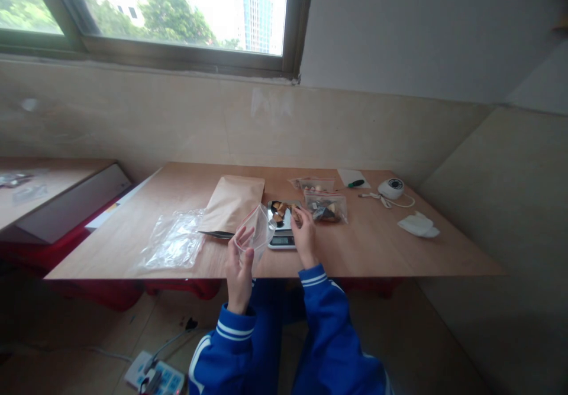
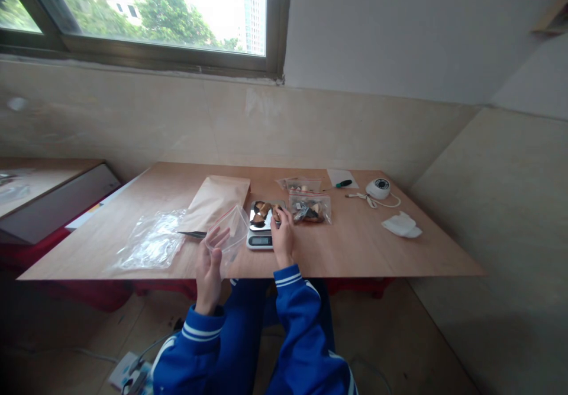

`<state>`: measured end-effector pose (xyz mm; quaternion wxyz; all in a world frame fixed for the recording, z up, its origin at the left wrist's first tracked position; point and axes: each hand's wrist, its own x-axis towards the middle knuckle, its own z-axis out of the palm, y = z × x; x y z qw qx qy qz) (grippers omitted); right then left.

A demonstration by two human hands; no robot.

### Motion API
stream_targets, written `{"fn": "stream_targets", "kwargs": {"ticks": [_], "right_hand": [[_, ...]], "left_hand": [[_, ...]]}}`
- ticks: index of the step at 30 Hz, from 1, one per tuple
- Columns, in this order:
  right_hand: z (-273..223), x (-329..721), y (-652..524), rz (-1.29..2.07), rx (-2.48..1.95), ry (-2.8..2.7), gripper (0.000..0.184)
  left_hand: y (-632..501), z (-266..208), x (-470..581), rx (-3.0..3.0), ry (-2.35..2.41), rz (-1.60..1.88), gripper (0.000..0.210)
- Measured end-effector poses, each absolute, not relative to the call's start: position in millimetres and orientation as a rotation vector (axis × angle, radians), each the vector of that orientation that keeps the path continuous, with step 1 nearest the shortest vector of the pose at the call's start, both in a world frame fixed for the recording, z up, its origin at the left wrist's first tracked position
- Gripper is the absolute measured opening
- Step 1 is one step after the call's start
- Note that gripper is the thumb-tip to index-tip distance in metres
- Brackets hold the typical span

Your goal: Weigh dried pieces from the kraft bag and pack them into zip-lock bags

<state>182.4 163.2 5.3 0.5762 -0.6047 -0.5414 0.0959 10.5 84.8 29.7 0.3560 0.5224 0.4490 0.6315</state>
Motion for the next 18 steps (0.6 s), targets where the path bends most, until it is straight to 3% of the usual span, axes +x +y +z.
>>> {"fn": "stream_targets", "kwargs": {"ticks": [9, 18], "right_hand": [[105.3, 160.7, 124.9, 0.573, -1.06, -1.446, 0.025], [118.3, 134.7, 108.6, 0.589, -1.067, -1.728, 0.025]], "left_hand": [[88.9, 31.1, 13.9, 1.512, 1.243, 1.56, 0.05], [86.8, 29.6, 17.9, 1.395, 1.239, 1.62, 0.052]]}}
